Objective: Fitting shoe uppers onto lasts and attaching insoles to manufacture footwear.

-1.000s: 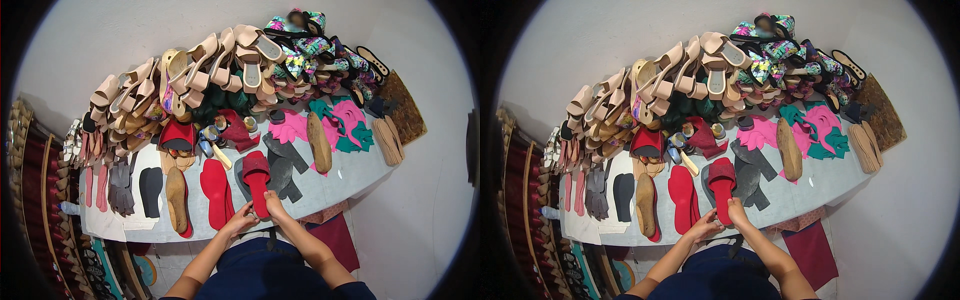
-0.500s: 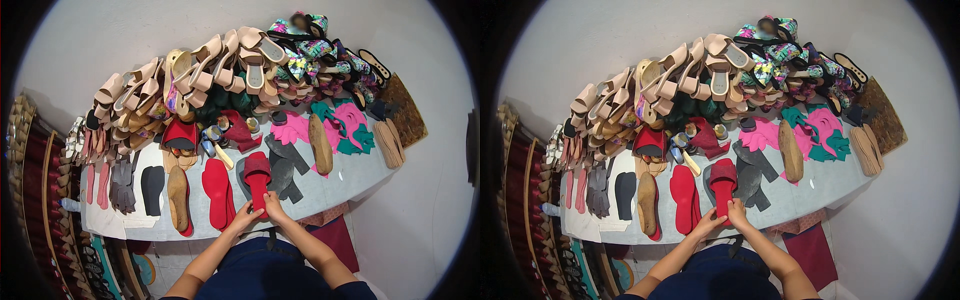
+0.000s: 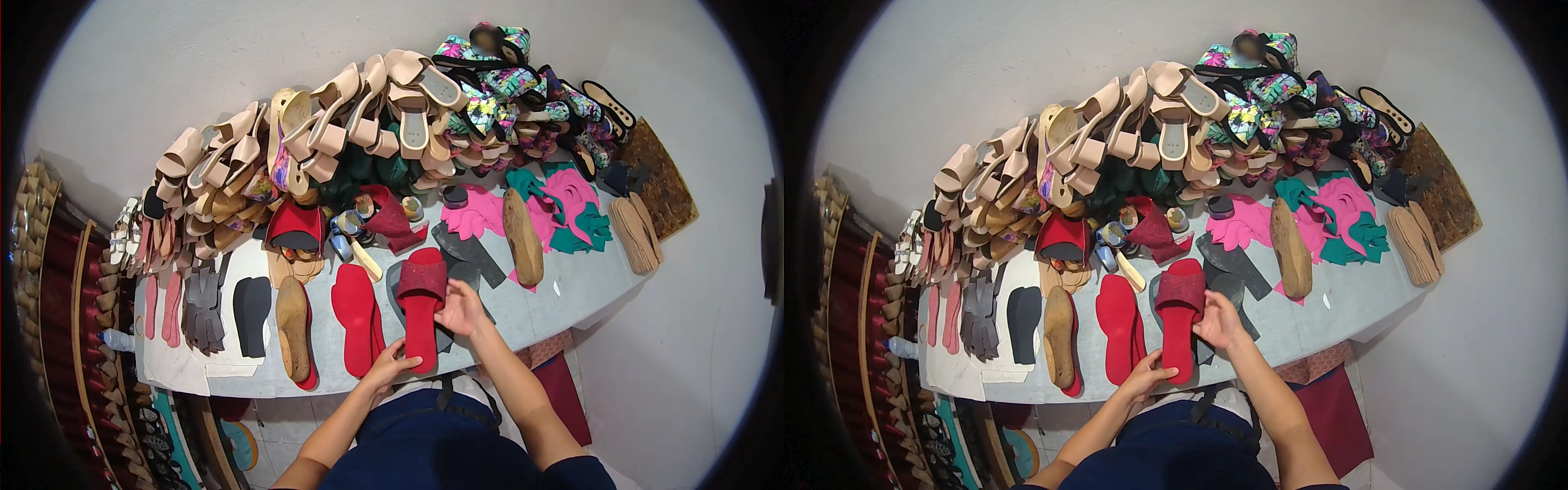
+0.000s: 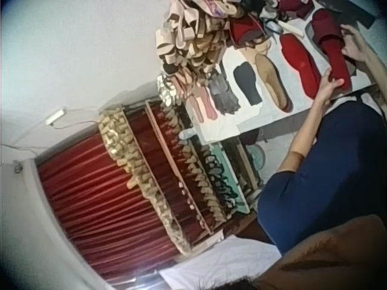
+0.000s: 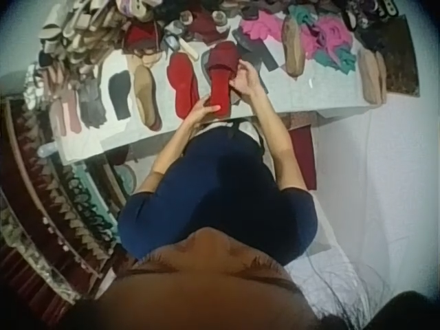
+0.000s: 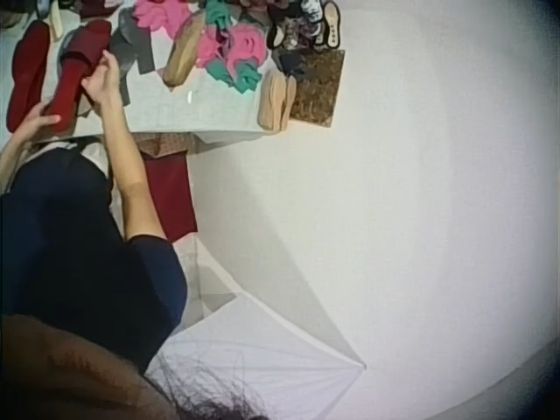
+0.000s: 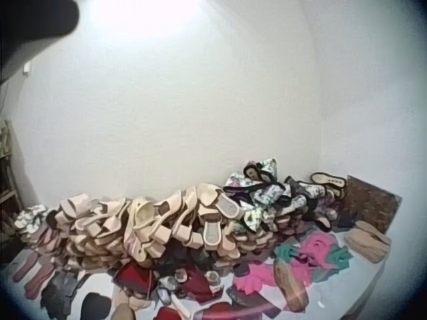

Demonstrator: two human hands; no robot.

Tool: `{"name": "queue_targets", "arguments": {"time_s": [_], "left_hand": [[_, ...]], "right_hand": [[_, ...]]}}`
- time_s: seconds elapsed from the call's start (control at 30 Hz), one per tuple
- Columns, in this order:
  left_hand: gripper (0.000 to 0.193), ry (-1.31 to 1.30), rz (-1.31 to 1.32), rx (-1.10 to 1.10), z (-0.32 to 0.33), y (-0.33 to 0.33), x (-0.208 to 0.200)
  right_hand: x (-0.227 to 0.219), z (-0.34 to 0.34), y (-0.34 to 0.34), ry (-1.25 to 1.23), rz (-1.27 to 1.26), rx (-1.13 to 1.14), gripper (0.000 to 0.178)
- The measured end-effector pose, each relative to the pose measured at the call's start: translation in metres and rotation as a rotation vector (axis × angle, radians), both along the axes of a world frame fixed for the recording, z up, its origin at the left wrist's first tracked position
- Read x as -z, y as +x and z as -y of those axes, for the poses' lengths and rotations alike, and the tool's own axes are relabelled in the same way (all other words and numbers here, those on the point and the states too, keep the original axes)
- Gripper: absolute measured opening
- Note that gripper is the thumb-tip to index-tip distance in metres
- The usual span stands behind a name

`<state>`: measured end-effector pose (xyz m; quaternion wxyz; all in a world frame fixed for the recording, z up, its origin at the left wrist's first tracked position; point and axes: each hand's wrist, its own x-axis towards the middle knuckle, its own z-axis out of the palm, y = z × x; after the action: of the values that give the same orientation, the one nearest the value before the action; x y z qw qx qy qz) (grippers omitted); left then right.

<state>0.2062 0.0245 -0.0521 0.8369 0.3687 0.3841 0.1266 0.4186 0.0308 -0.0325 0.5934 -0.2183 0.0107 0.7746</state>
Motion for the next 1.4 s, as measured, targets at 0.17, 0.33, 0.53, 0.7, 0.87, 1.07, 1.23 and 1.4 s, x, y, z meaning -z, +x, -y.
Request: {"name": "queue_targets", "arguments": {"time_s": [0.17,0.33,0.53,0.7,0.87,1.07,1.23,1.4], "left_hand": [[0.062,-0.055,0.029,0.024,0.001,-0.001,-0.019],[0.059,-0.047,0.05,-0.09,0.002,-0.004,-0.031],[0.055,-0.112,0.237,-0.192,-0.008,-0.017,-0.037],[0.054,-0.043,0.251,-0.406,-0.001,-0.044,-0.043],[0.054,-0.006,0.241,-0.609,0.009,-0.097,-0.054],[0.046,0.096,0.2,-0.906,0.034,-0.195,-0.078],[0.047,0.111,0.153,-1.061,0.063,-0.292,-0.084],[0.046,0.151,0.114,-1.186,0.096,-0.407,-0.085]], "right_hand": [[0.01,-0.015,0.014,-0.008,0.119,0.116,0.025],[-0.006,-0.036,-0.001,0.037,0.407,0.178,0.023],[-0.022,-0.065,-0.023,0.063,0.418,0.206,0.023],[-0.053,-0.092,-0.073,0.163,0.458,0.054,0.022],[-0.065,-0.123,-0.144,0.231,0.428,-0.213,0.019],[-0.081,-0.135,-0.275,0.225,0.246,-0.57,0.021],[-0.082,-0.125,-0.407,0.307,0.189,-0.69,0.027],[-0.074,-0.11,-0.55,0.359,0.134,-0.85,0.03]]}}
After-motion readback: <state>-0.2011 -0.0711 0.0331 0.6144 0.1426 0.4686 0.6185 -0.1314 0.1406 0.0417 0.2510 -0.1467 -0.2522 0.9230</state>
